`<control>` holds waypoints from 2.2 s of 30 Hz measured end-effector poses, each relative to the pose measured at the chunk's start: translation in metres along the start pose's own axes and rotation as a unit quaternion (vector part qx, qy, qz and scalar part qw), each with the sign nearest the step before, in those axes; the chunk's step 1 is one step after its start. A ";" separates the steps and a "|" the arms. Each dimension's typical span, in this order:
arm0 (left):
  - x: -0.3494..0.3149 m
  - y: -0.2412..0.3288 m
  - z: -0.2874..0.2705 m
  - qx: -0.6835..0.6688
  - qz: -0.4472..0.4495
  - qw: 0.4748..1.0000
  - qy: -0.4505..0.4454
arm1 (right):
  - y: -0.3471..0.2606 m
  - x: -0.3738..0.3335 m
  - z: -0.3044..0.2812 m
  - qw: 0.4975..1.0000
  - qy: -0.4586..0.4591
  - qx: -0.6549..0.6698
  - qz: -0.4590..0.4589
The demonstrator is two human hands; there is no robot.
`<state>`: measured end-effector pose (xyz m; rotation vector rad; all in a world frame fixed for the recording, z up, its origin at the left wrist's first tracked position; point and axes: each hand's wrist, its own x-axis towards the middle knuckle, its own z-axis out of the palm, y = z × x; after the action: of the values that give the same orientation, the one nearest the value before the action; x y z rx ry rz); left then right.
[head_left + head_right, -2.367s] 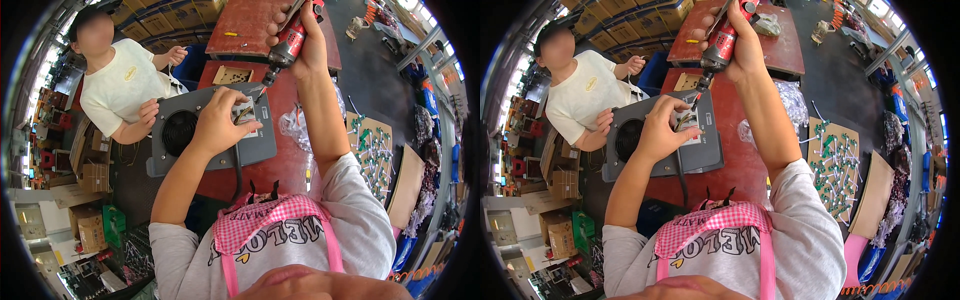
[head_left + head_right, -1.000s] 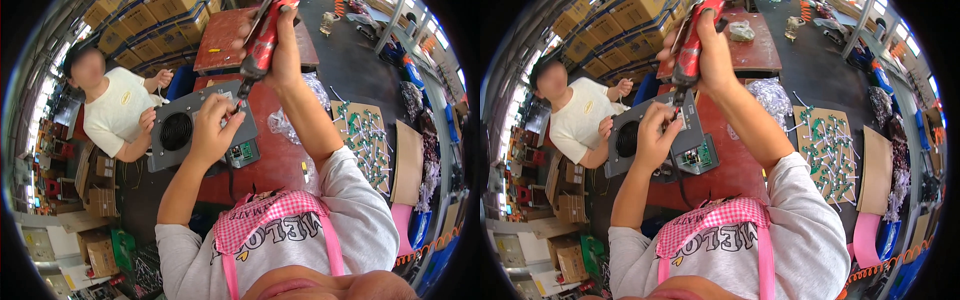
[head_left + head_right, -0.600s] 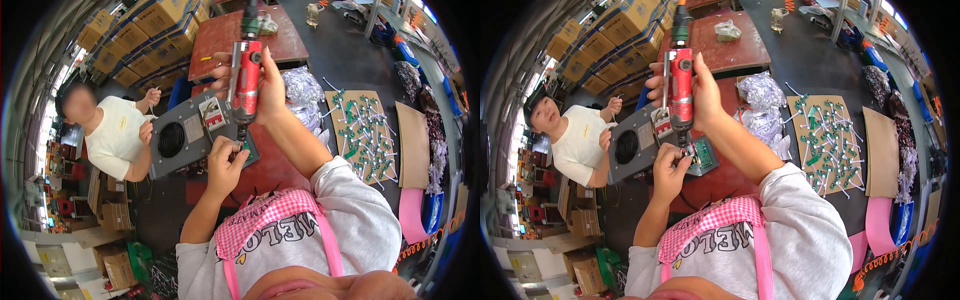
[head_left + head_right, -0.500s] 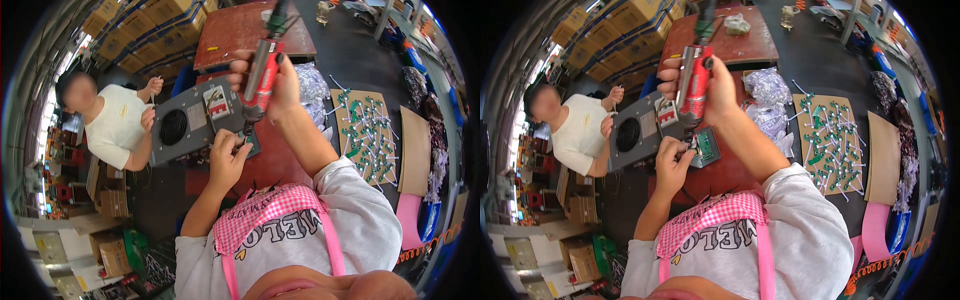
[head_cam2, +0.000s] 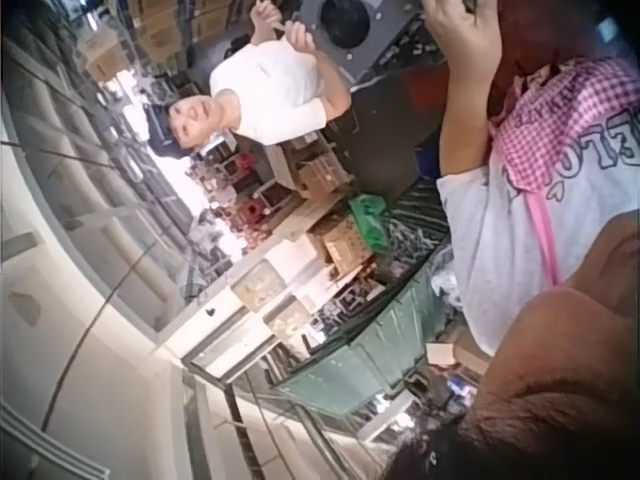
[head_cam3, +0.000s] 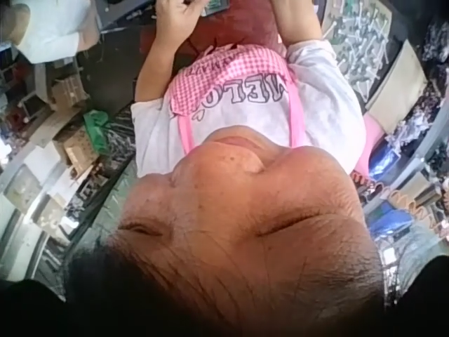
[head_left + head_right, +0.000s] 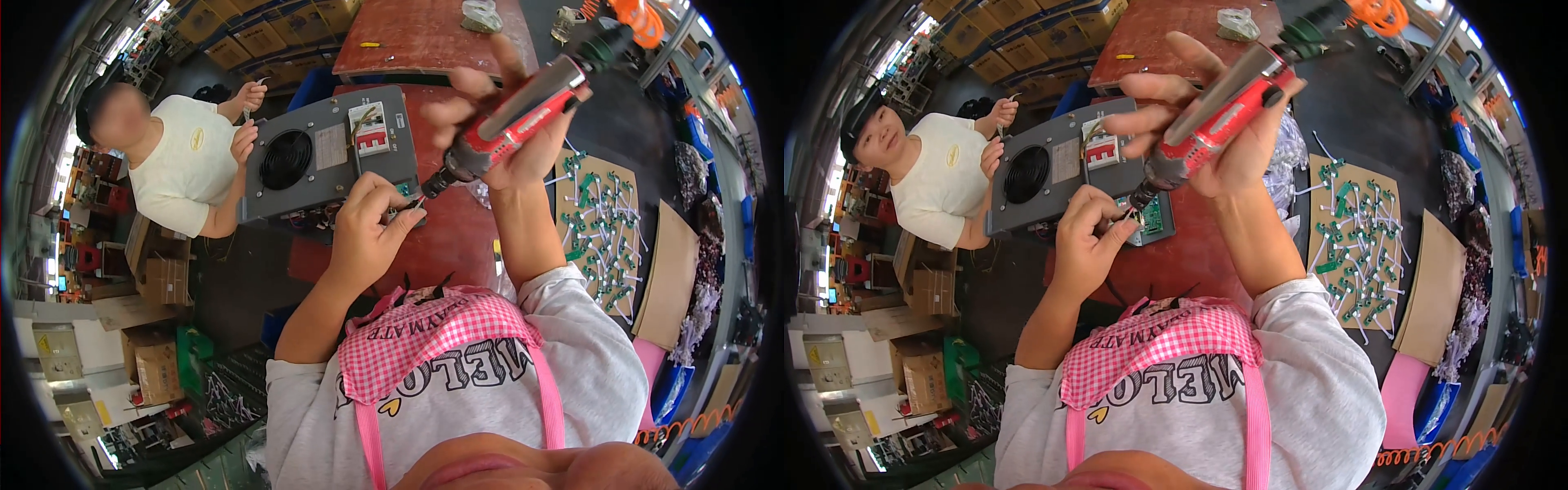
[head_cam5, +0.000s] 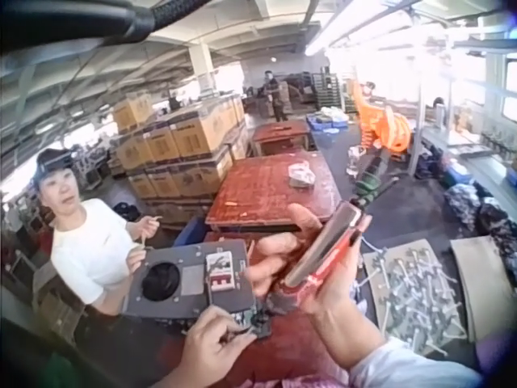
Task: Connecting electrical wires to a circuit breaker and securing them with a pneumatic screwdriver inside a welding machine case.
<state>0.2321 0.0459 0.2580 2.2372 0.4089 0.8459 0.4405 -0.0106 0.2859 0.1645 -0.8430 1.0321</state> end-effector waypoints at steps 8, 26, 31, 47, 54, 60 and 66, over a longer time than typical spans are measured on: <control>0.034 -0.002 -0.012 0.049 0.052 0.997 0.009 | -0.015 0.030 -0.011 0.991 -0.085 -0.101 -0.003; 0.086 -0.079 -0.026 0.123 -0.098 0.987 0.015 | 0.004 0.136 -0.080 0.975 0.194 -0.094 0.047; 0.088 -0.079 -0.030 0.125 -0.067 0.989 -0.031 | 0.011 0.145 -0.096 0.972 0.200 -0.098 0.077; 0.087 -0.076 -0.030 0.162 0.036 0.985 -0.039 | 0.035 0.157 -0.119 0.972 0.149 -0.009 0.182; 0.086 -0.076 -0.030 0.159 0.031 0.986 -0.040 | 0.041 0.160 -0.121 0.953 0.166 -0.093 0.237; 0.087 -0.076 -0.029 0.151 0.030 0.987 -0.039 | 0.051 0.168 -0.121 0.933 0.183 -0.072 0.302; 0.086 -0.077 -0.028 0.148 0.035 0.988 -0.030 | 0.061 0.169 -0.116 0.927 0.140 -0.249 0.243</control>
<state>0.2737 0.1577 0.2576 2.5574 0.4539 0.7951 0.4933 0.1958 0.3073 -0.6427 -0.8740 1.2270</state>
